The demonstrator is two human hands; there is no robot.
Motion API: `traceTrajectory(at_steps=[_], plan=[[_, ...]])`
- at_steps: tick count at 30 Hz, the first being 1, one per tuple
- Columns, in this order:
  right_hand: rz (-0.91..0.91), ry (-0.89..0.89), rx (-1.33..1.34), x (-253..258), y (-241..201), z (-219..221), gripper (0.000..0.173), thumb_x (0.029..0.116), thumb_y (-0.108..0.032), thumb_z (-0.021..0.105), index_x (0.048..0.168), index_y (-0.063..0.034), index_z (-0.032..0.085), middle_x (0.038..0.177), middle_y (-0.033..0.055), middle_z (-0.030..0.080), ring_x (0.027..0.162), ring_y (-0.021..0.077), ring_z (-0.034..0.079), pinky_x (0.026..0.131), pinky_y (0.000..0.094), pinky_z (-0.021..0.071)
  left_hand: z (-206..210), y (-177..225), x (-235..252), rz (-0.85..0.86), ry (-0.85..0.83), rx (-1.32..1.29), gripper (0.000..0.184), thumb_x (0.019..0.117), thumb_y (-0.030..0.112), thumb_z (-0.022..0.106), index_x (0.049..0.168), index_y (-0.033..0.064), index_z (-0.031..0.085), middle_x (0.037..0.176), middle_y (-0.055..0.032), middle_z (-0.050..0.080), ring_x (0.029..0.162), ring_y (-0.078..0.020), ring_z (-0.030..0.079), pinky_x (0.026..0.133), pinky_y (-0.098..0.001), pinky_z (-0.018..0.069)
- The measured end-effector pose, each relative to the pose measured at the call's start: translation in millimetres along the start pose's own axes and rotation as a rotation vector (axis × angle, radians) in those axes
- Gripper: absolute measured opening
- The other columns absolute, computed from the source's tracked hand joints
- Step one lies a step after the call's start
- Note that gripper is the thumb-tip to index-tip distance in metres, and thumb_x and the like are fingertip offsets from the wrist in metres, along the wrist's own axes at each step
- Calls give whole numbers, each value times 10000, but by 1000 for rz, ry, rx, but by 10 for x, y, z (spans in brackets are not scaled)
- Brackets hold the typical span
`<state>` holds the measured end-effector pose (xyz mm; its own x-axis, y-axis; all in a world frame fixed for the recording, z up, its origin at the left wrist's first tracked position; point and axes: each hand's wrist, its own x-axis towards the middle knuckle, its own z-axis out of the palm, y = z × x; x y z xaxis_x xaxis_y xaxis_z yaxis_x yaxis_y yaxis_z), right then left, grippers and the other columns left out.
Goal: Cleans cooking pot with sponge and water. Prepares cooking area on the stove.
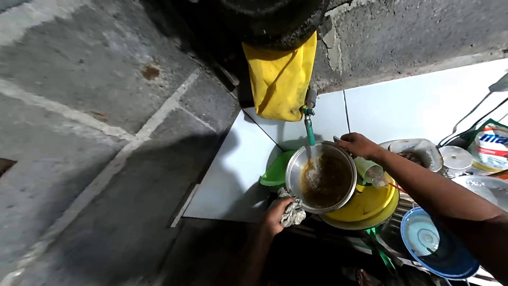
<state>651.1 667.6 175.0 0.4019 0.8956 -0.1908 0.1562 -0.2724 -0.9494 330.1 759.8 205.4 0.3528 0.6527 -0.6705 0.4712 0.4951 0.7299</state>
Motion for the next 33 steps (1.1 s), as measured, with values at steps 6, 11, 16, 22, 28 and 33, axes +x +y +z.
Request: traceTrajectory(at_steps=[6, 11, 16, 22, 28, 33], plan=[[-77, -68, -124, 72, -130, -105, 319, 1073, -313, 559, 1084, -4, 637, 854, 130, 626, 673, 197, 600, 629, 378, 528, 106, -48, -51, 38, 54, -95, 92, 998, 88, 495, 963, 58, 574, 743, -73, 618, 609, -154, 623, 537, -300, 543], [-72, -97, -246, 111, -141, -85, 412, 1068, -372, 556, 1194, 16, 618, 963, 180, 656, 812, 268, 639, 774, 468, 538, 100, -68, -62, 62, 65, -128, 97, 1005, 95, 495, 971, 53, 575, 740, -79, 622, 606, -160, 628, 530, -303, 543], [-123, 16, -235, -20, -191, -170, 426, 1091, -374, 498, 1291, -7, 586, 1015, 181, 683, 849, 276, 668, 804, 477, 547, 101, -155, -88, 59, 46, -173, 134, 1016, 102, 479, 944, 54, 582, 706, -72, 626, 567, -145, 625, 497, -284, 539], [-299, 268, 121, -720, -14, -393, 247, 1056, -43, 396, 1204, -79, 590, 916, 85, 606, 647, 166, 598, 591, 356, 561, 84, -287, -78, 86, -1, -282, 206, 1035, 110, 412, 943, 58, 589, 712, -69, 654, 578, -139, 648, 508, -287, 561], [-201, 368, 153, -1588, 581, -751, 236, 1012, -32, 367, 1011, -96, 595, 685, -7, 523, 499, 82, 495, 479, 255, 493, 77, -370, -118, 154, 2, -290, 318, 1038, 115, 341, 865, 107, 607, 705, -15, 690, 605, -85, 677, 531, -242, 575], [10, 348, -82, -2354, 1038, -970, 125, 1054, -60, 512, 1097, -63, 629, 816, 52, 665, 638, 148, 656, 582, 337, 589, 69, -287, -155, 175, 53, -145, 297, 1034, 127, 338, 882, 119, 593, 714, 11, 685, 630, -61, 679, 549, -229, 580]])
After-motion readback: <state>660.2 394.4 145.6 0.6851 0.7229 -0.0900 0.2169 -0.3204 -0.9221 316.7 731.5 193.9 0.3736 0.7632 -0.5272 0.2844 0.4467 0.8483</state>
